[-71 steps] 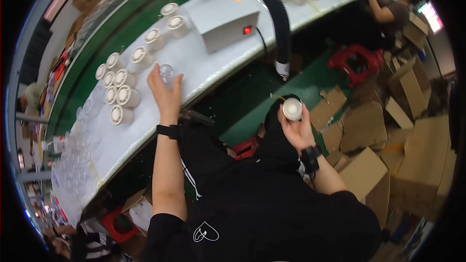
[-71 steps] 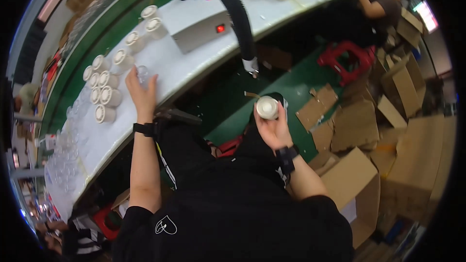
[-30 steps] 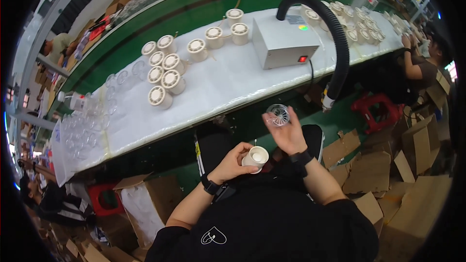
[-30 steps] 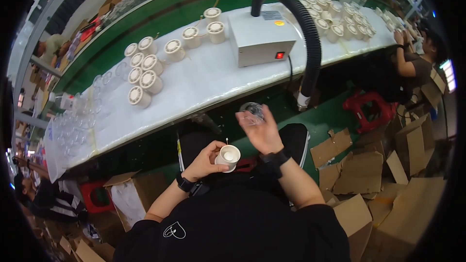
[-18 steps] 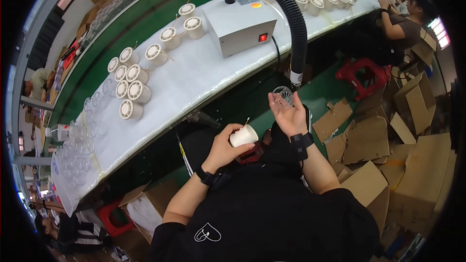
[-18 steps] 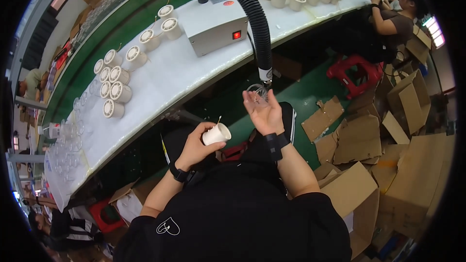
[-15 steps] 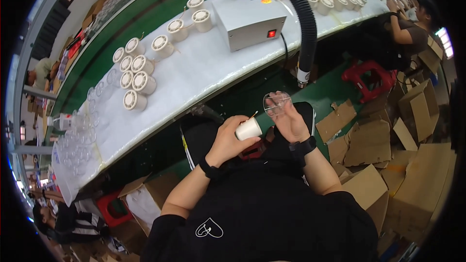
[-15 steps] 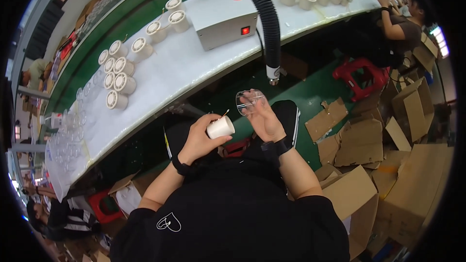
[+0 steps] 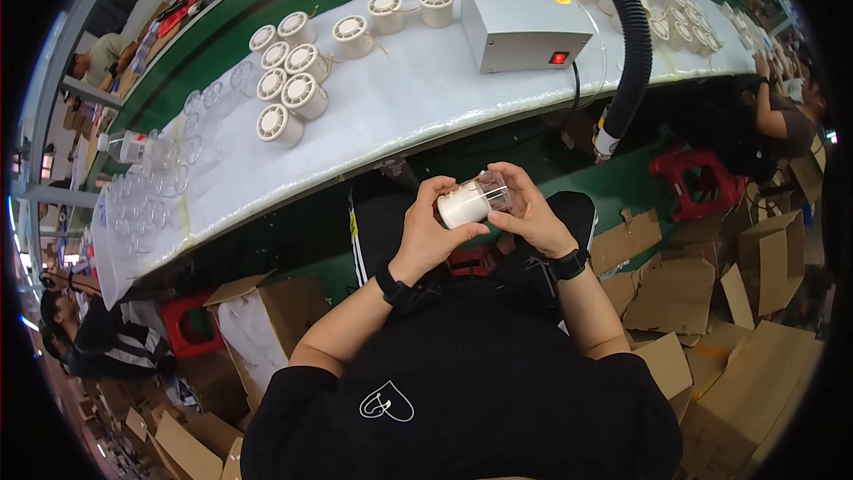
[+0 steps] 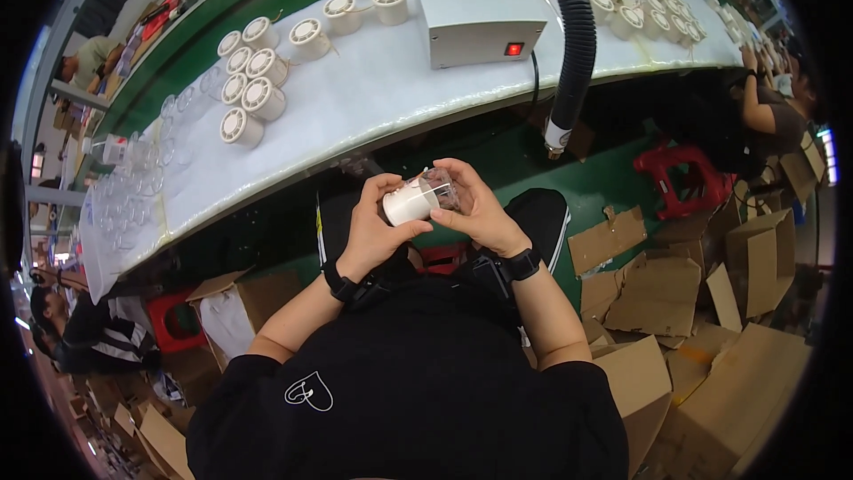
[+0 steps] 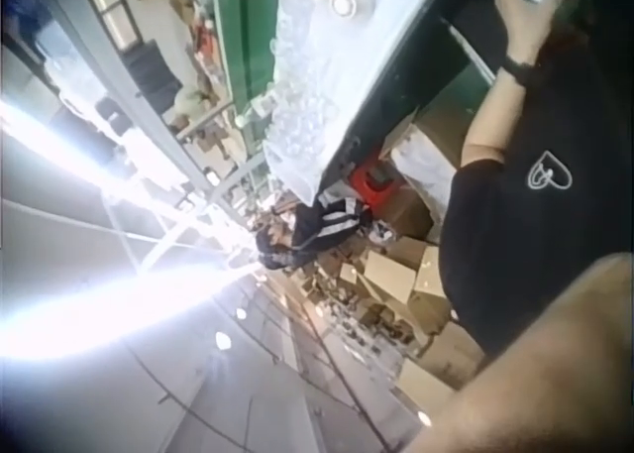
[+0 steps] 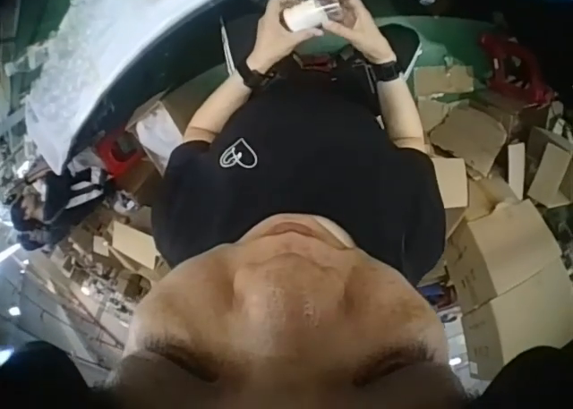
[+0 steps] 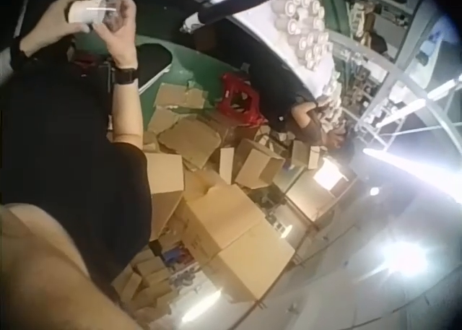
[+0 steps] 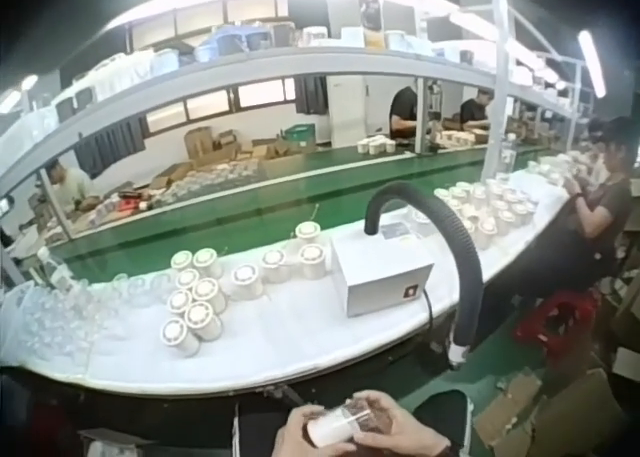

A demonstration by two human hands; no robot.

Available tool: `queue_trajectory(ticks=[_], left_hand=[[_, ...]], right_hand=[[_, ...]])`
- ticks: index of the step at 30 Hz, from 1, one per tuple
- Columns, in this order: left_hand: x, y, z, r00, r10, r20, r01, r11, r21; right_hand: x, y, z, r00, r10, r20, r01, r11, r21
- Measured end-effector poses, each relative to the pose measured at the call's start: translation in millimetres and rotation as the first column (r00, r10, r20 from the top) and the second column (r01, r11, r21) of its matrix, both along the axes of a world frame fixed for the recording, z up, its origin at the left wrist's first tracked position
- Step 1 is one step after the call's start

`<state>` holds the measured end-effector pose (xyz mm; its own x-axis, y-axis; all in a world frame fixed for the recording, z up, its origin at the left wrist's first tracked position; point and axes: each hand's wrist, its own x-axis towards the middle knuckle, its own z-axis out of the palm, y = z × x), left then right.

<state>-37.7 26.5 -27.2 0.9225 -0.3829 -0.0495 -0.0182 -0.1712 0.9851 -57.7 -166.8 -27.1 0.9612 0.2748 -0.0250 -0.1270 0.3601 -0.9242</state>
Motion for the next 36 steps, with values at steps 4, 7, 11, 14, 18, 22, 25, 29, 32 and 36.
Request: queue_trajectory(ticks=[4,7,11,14,18,22,25,29,32,36], left_hand=[[-3,4,-9,1.0,-0.001,0.031,0.005,0.991,-0.134],[-1,15,-11,0.961,-0.188,-0.203,0.083,0.896,-0.436],[6,26,-6,0.977,-0.212,-0.019,0.196,0.932,-0.306],[7,32,11,0.97,-0.195,0.146,0.211,0.972,-0.101],[1,35,11,0.914,-0.184,0.36,0.165,0.983,0.085],[-1,37,4,0.874,-0.216,0.436,0.147,0.971,0.186],[-1,34,7,0.889,-0.197,0.414,0.164,0.98,0.114],[-8,22,5,0.963,-0.087,0.254,0.142,0.968,-0.207],[0,18,3,0.997,-0.03,0.068,0.055,0.908,-0.415],[36,26,30,0.999,-0.03,0.043,0.044,0.929,-0.367]], right_hand=[[7,4,4,0.998,0.057,0.015,-0.057,0.998,-0.03],[9,9,10,0.99,0.131,0.046,-0.124,0.984,-0.125],[8,14,9,0.977,0.16,0.138,-0.126,0.965,-0.23],[4,20,12,0.976,0.159,0.146,-0.12,0.962,-0.245],[1,23,18,0.986,0.161,0.053,-0.145,0.964,-0.223],[1,22,19,0.985,0.169,-0.01,-0.167,0.96,-0.225],[2,25,19,0.987,0.161,-0.02,-0.162,0.96,-0.227],[2,38,13,0.991,0.042,0.127,-0.012,0.973,-0.232],[9,48,10,0.925,-0.007,0.38,0.165,0.908,-0.385],[60,56,27,0.882,0.046,0.469,0.206,0.858,-0.471]])
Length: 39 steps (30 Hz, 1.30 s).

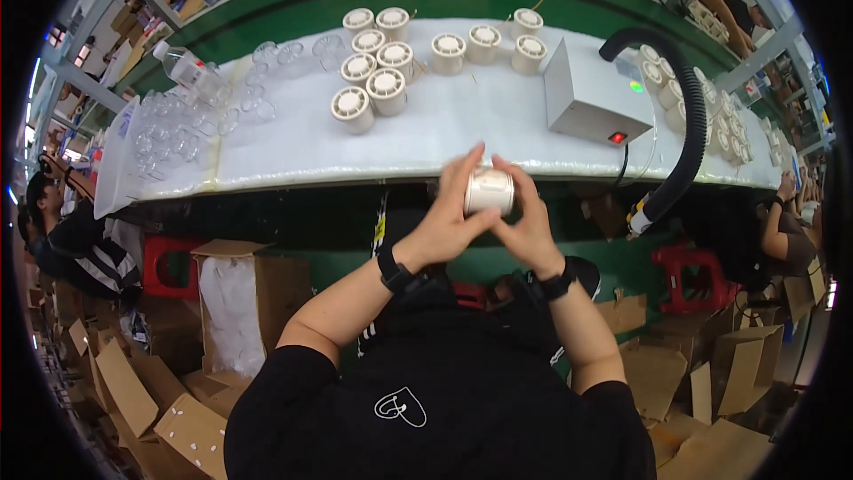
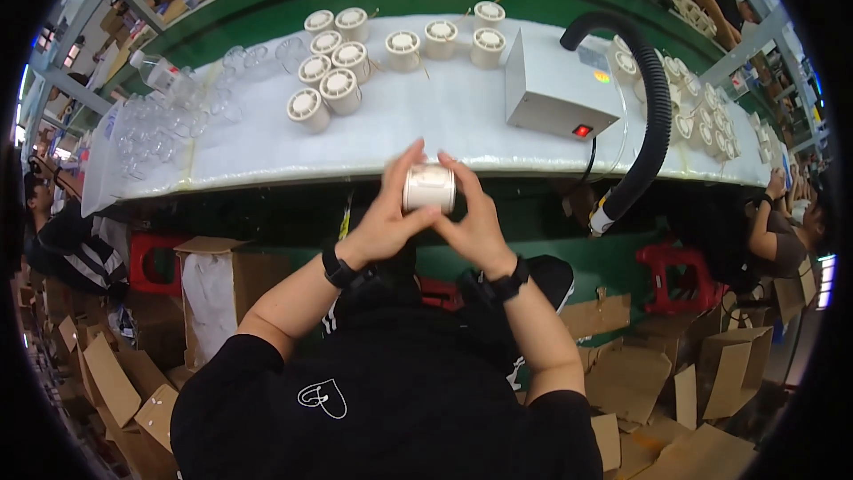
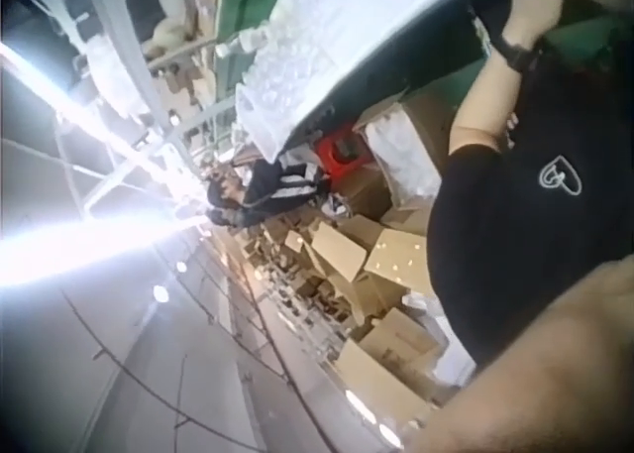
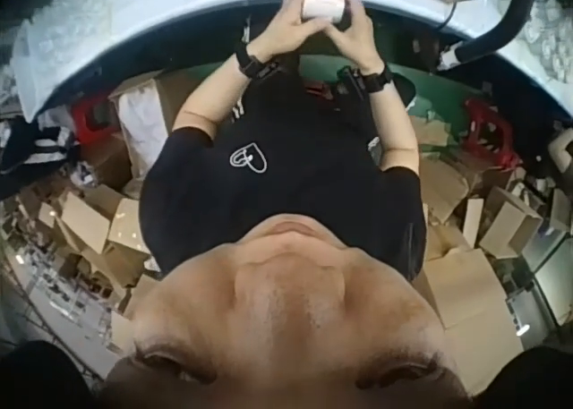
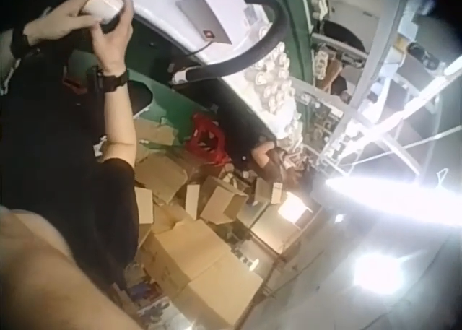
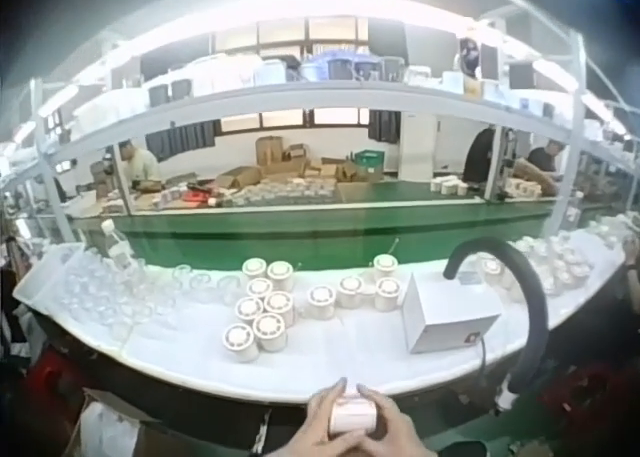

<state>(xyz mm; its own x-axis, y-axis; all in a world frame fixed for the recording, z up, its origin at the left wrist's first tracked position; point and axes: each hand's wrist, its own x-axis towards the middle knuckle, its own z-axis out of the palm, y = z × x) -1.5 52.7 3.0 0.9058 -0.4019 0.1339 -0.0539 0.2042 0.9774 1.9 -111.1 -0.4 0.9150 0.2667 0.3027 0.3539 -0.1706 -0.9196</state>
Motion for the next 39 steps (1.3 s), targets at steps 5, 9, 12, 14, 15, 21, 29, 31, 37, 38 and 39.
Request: queue_trajectory(ticks=[5,9,12,14,15,21,29,31,37,38,39], left_hand=[[74,30,34,0.635,0.224,0.739,-0.664,0.648,0.374],[111,36,28,0.535,0.183,0.825,-0.796,0.436,0.419],[130,34,9,0.631,0.172,0.757,-0.733,0.453,0.508],[138,28,-4,0.509,0.181,0.842,-0.815,0.416,0.403],[135,35,1,0.505,0.19,0.842,-0.825,0.394,0.406],[110,108,42,0.306,0.358,0.882,-0.949,0.191,0.251],[126,272,-3,0.397,0.364,0.842,-0.715,-0.453,0.533],[137,276,-6,0.477,0.288,0.83,-0.665,-0.499,0.555],[97,240,53,0.275,0.254,0.927,-0.91,-0.243,0.337],[88,214,63,0.147,0.277,0.95,-0.974,-0.128,0.188],[83,182,70,0.164,0.267,0.95,-0.978,-0.082,0.192]], right_hand=[[111,18,34,0.891,-0.109,0.44,0.235,0.941,-0.244],[208,17,25,0.602,-0.413,0.683,0.741,0.608,-0.285],[246,1,23,0.791,-0.335,0.512,0.612,0.43,-0.664],[260,-8,20,0.864,-0.315,0.394,0.497,0.398,-0.771],[261,-12,18,0.864,-0.359,0.352,0.484,0.403,-0.777],[218,-1,54,0.821,-0.368,0.437,0.561,0.379,-0.736],[28,16,78,0.82,-0.338,0.463,0.542,0.718,-0.436],[-5,3,56,0.905,-0.336,0.262,0.412,0.848,-0.334],[-68,-67,-33,0.827,-0.546,-0.131,0.52,0.833,-0.19],[-78,-82,-48,0.73,-0.622,-0.284,0.617,0.778,-0.118],[-84,-93,-59,0.698,-0.655,-0.289,0.653,0.748,-0.119]])
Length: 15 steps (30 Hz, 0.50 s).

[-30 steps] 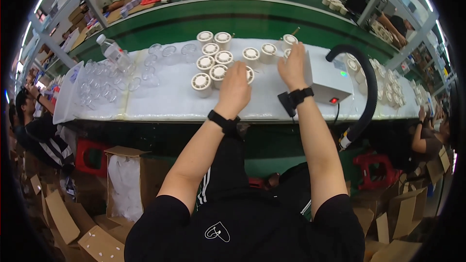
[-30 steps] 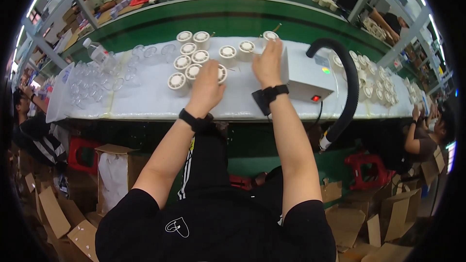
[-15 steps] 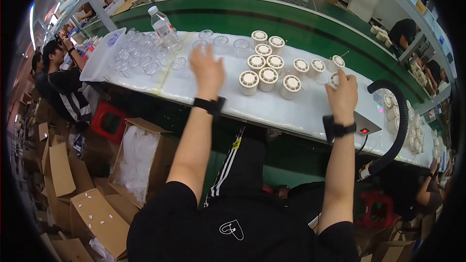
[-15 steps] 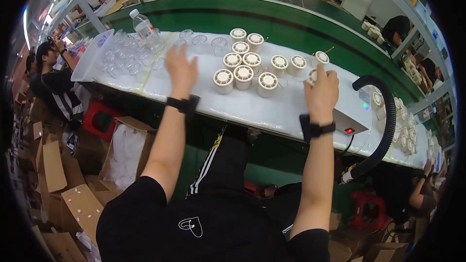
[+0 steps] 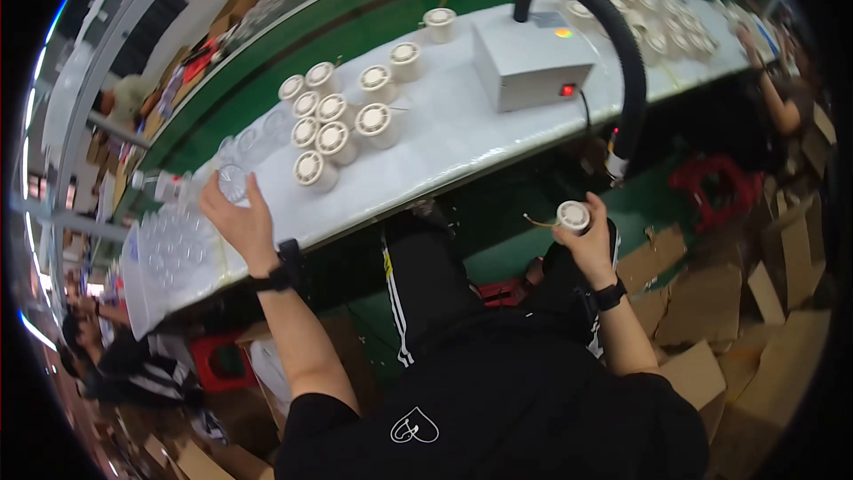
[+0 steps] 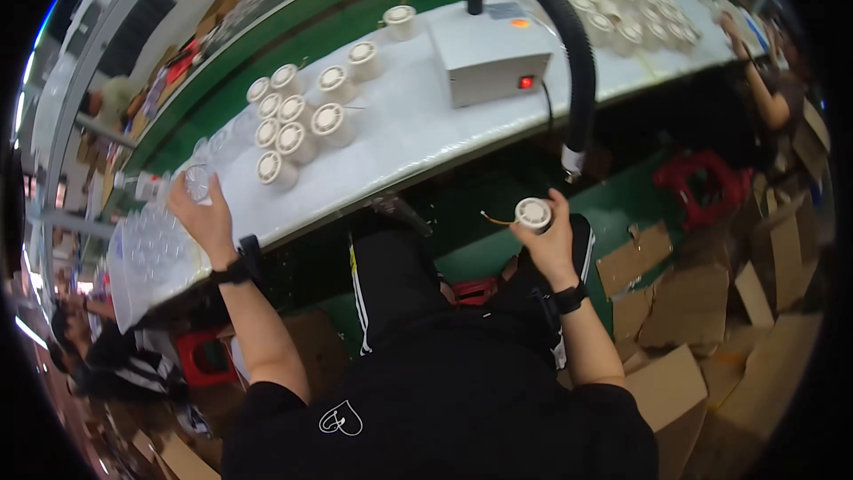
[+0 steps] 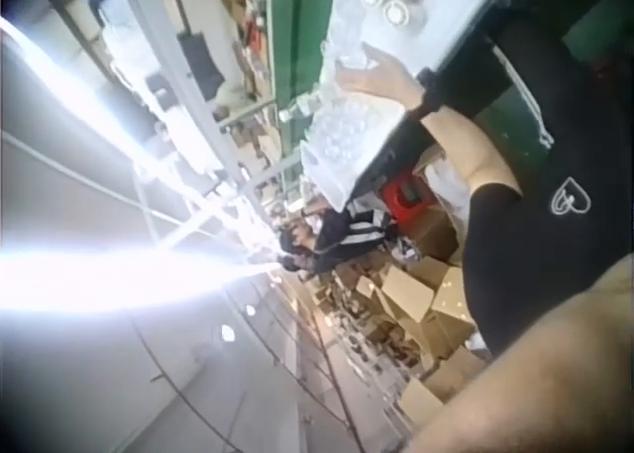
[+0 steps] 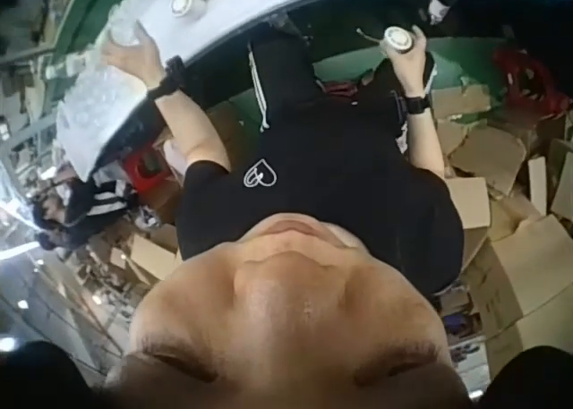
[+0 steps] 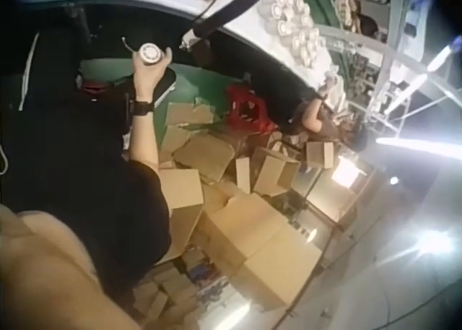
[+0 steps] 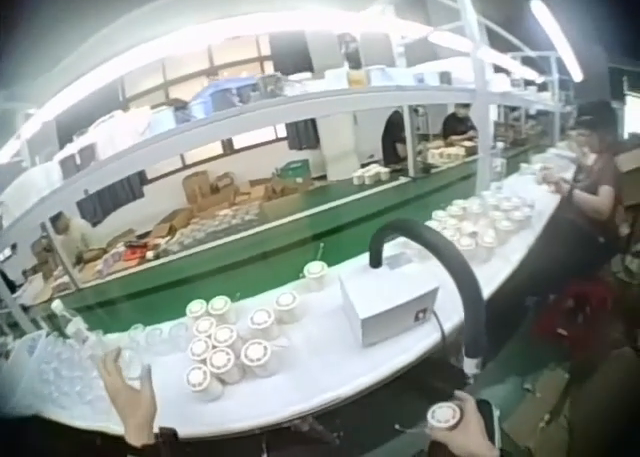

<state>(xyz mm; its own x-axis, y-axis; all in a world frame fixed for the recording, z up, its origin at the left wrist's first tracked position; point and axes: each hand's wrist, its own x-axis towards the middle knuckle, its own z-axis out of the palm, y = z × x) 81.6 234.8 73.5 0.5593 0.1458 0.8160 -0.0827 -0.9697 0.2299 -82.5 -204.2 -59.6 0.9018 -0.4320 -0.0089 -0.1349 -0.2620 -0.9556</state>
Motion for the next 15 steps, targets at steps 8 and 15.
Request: queue_trajectory(ticks=[8,15], left_hand=[[-5,-196,-43,0.654,-0.731,-0.195,0.654,0.676,-0.339],[25,-239,-92,0.681,-0.717,-0.147,0.66,0.688,-0.302]], right_hand=[[-17,-32,7,0.991,-0.114,0.074,0.124,0.982,-0.143],[-51,-34,-11,0.997,-0.064,0.054,-0.028,0.349,0.937]])
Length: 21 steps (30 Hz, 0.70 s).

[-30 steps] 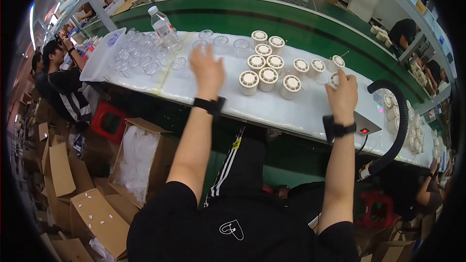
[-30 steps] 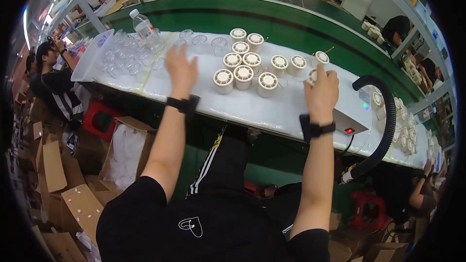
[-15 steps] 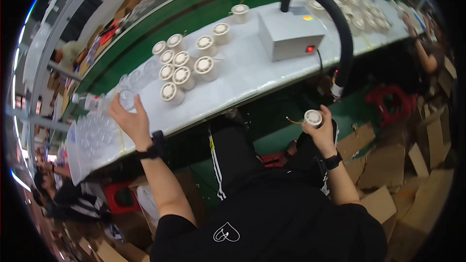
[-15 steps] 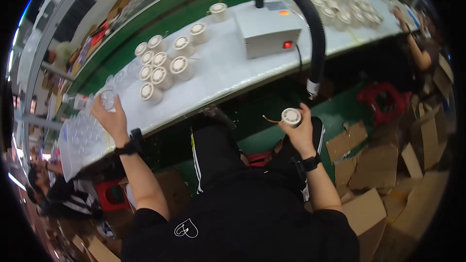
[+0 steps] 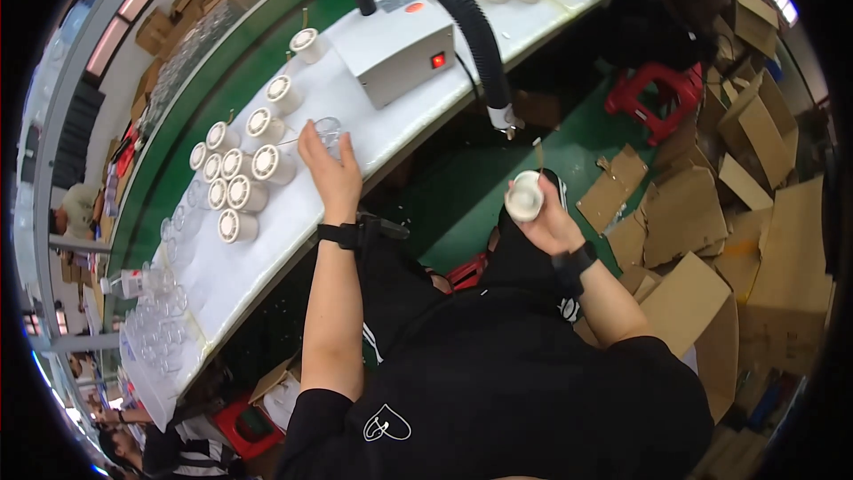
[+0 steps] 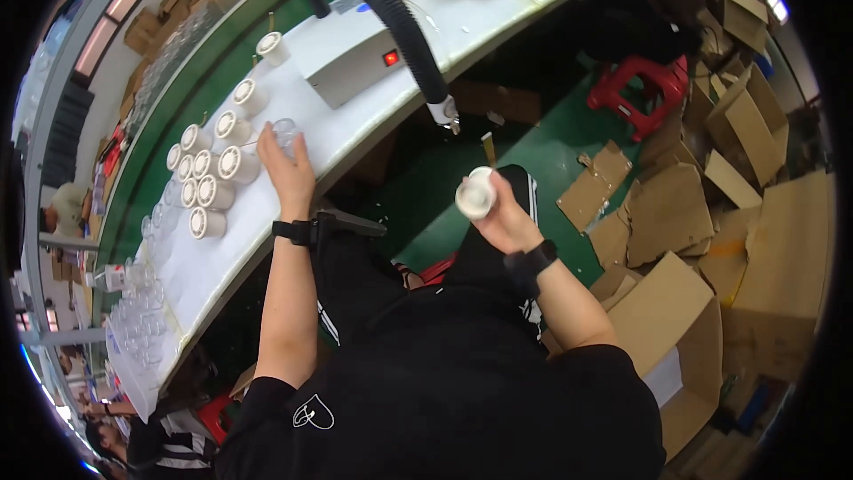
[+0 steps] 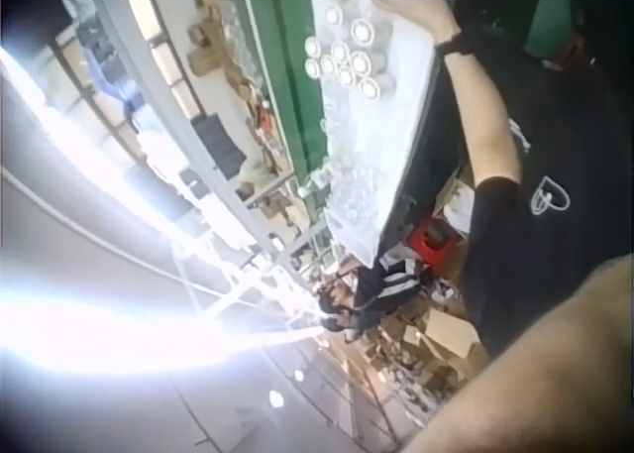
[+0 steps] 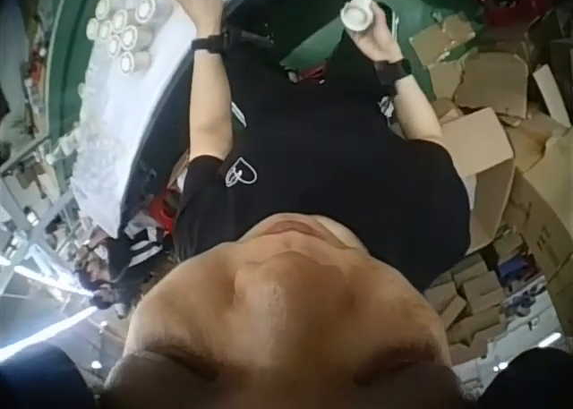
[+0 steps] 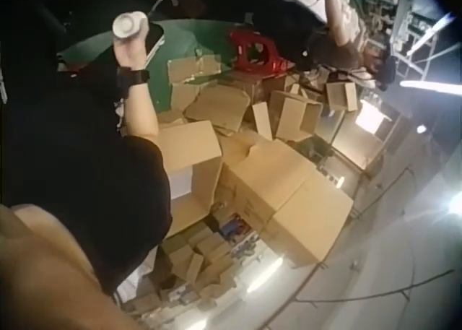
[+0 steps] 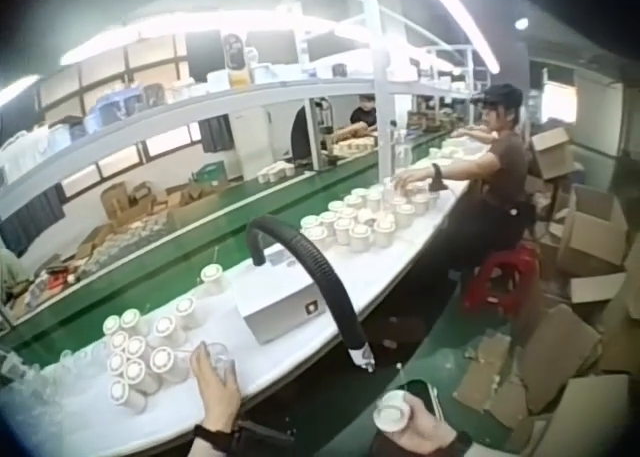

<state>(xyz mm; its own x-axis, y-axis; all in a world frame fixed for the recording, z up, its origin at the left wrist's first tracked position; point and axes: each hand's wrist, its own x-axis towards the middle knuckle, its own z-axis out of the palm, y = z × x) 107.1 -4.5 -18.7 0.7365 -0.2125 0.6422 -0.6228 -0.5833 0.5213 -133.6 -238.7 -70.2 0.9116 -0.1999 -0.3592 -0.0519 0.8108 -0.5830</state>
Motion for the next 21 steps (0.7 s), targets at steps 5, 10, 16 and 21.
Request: queue_trajectory(ticks=[5,10,16,21], left_hand=[[-2,-2,0,0.999,0.012,-0.031,-0.012,1.0,0.003],[-22,-11,15,0.962,0.172,0.21,-0.18,0.983,0.02],[-112,-15,20,0.702,-0.614,-0.361,0.586,0.786,-0.197],[-124,3,14,0.3,-0.809,-0.506,0.464,0.587,-0.664]], right_hand=[[34,-1,-26,0.936,-0.331,-0.121,0.321,0.659,0.68],[47,4,-30,0.958,-0.272,-0.091,0.238,0.574,0.783],[41,48,19,0.957,0.237,0.166,-0.287,0.706,0.648],[62,93,52,0.81,0.543,0.222,-0.587,0.739,0.331]])
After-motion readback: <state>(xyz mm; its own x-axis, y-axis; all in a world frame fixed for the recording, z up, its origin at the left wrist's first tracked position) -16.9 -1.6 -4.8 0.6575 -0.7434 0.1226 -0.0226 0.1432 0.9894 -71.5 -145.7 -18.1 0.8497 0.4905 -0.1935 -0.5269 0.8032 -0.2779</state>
